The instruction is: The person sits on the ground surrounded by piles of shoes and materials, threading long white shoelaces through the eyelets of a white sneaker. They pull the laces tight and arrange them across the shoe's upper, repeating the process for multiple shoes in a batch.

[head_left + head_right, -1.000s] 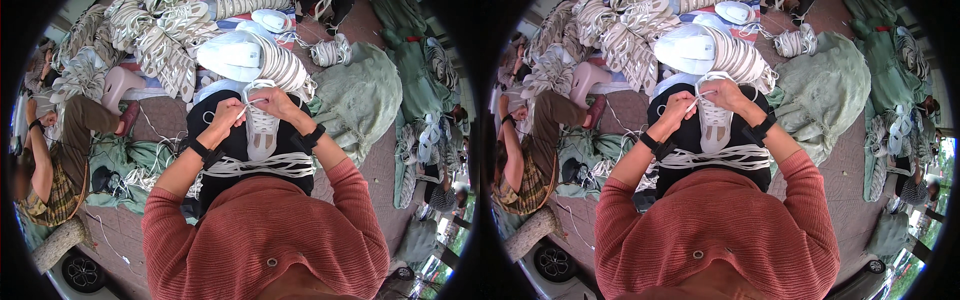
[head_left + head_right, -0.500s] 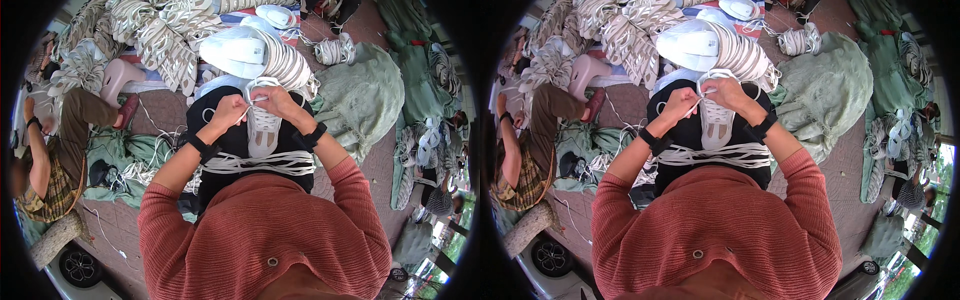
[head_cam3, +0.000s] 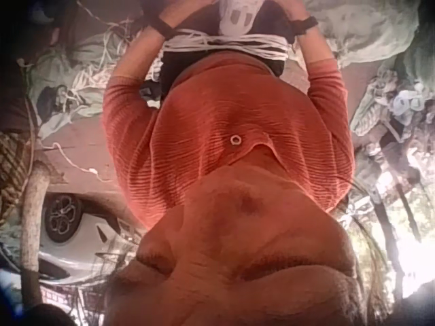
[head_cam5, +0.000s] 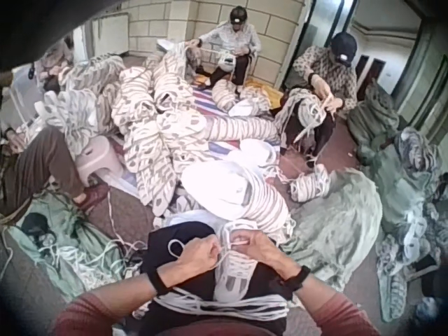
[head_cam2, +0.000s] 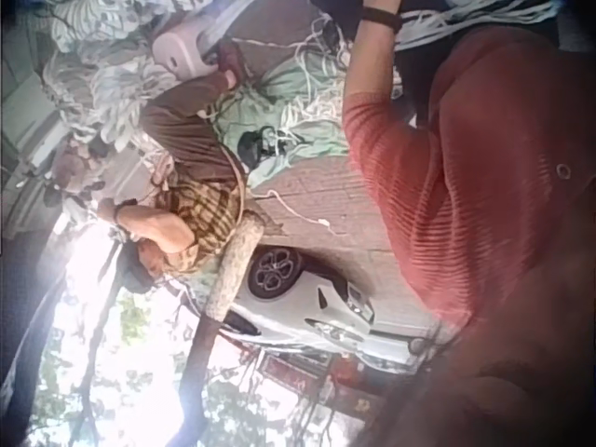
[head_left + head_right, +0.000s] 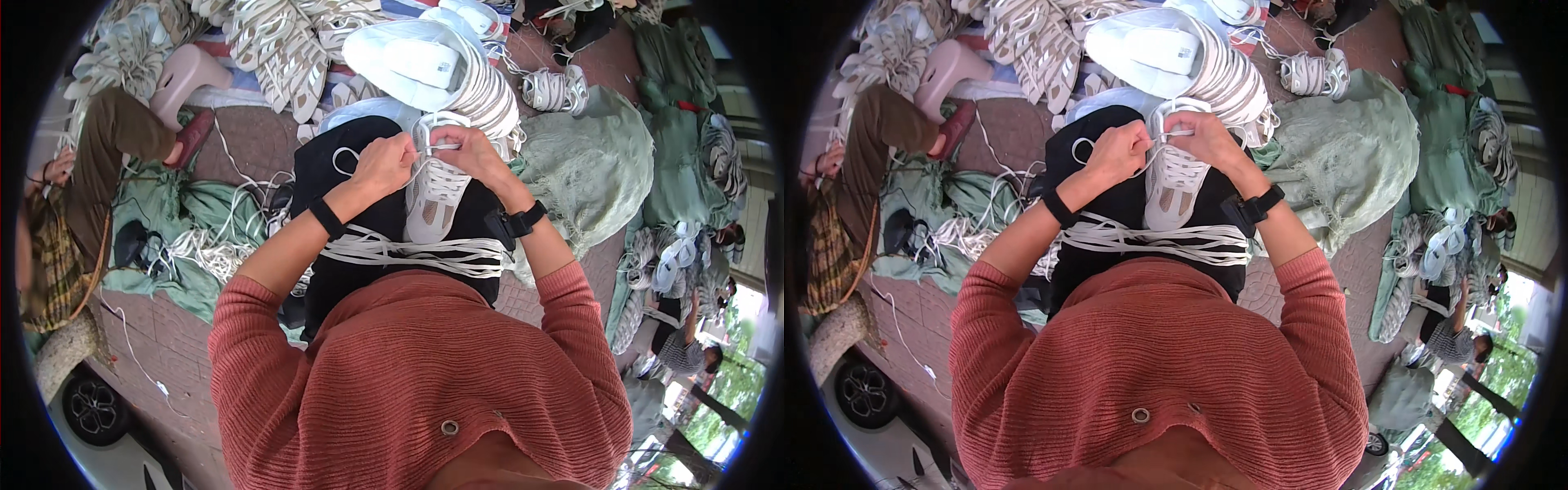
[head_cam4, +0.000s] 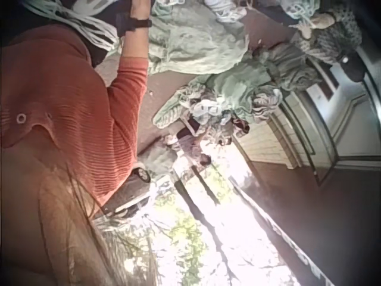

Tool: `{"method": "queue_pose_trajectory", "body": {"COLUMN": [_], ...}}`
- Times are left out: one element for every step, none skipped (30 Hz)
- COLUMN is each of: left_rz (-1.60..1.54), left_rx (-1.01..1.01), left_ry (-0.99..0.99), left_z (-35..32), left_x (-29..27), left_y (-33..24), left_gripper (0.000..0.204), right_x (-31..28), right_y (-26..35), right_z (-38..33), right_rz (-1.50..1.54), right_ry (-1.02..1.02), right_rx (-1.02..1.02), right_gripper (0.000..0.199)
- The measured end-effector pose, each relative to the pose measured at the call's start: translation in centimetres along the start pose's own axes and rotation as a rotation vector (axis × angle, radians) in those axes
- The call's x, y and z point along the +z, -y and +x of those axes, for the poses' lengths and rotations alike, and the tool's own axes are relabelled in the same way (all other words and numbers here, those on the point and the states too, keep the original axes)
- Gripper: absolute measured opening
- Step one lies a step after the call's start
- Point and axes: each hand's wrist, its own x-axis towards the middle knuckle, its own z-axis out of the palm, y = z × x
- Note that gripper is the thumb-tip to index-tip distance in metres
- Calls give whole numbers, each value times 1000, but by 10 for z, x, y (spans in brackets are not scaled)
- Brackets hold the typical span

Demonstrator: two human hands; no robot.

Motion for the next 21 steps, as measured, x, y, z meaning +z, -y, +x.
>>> {"method": "queue_pose_trajectory", "body": {"left_rz": [13,26,40,63,86,110,99,89,78,-21,-120,-219,-350,-481,-612,-702,-675,-649,-619,-569,-503], "left_rx": [5,10,17,32,49,67,94,123,152,65,-21,-109,-200,-292,-386,-417,-422,-428,-436,-418,-388], "left_ry": [4,9,15,15,16,18,17,18,19,82,145,208,254,300,346,370,386,401,418,453,446], "left_z": [1,3,3,5,6,8,8,8,9,11,13,14,16,18,19,21,22,24,25,26,26], "left_x": [0,-1,0,-1,0,0,0,-1,-1,-1,-1,-1,-3,-6,-9,-13,-14,-15,-18,-21,-24], "left_y": [-1,-3,-5,-3,-2,-2,-2,-2,-3,-3,-4,-5,-6,-6,-6,-2,0,1,1,0,-1], "left_gripper": [11,11,11,10,10,10,9,9,8,9,9,9,9,10,10,12,11,11,10,14,15], "right_x": [-1,-1,0,-1,-2,-2,0,0,0,0,0,-1,0,1,1,3,5,6,7,7,8], "right_y": [1,0,0,3,5,5,6,6,6,7,9,10,12,13,14,12,11,9,8,9,7], "right_z": [0,1,1,1,1,2,2,2,1,1,0,0,-1,-2,-2,-2,-1,0,1,1,1], "right_rz": [36,62,73,86,99,101,106,112,110,109,109,109,121,134,146,192,153,114,79,76,48], "right_ry": [-13,-11,-1,5,9,9,5,1,6,11,15,19,22,25,27,47,36,26,14,-2,-7], "right_rx": [4,31,64,91,119,108,97,86,93,97,101,105,96,88,80,67,53,39,26,25,28], "right_gripper": [23,22,22,21,21,21,20,20,20,20,20,21,21,22,23,21,21,21,21,22,22]}}
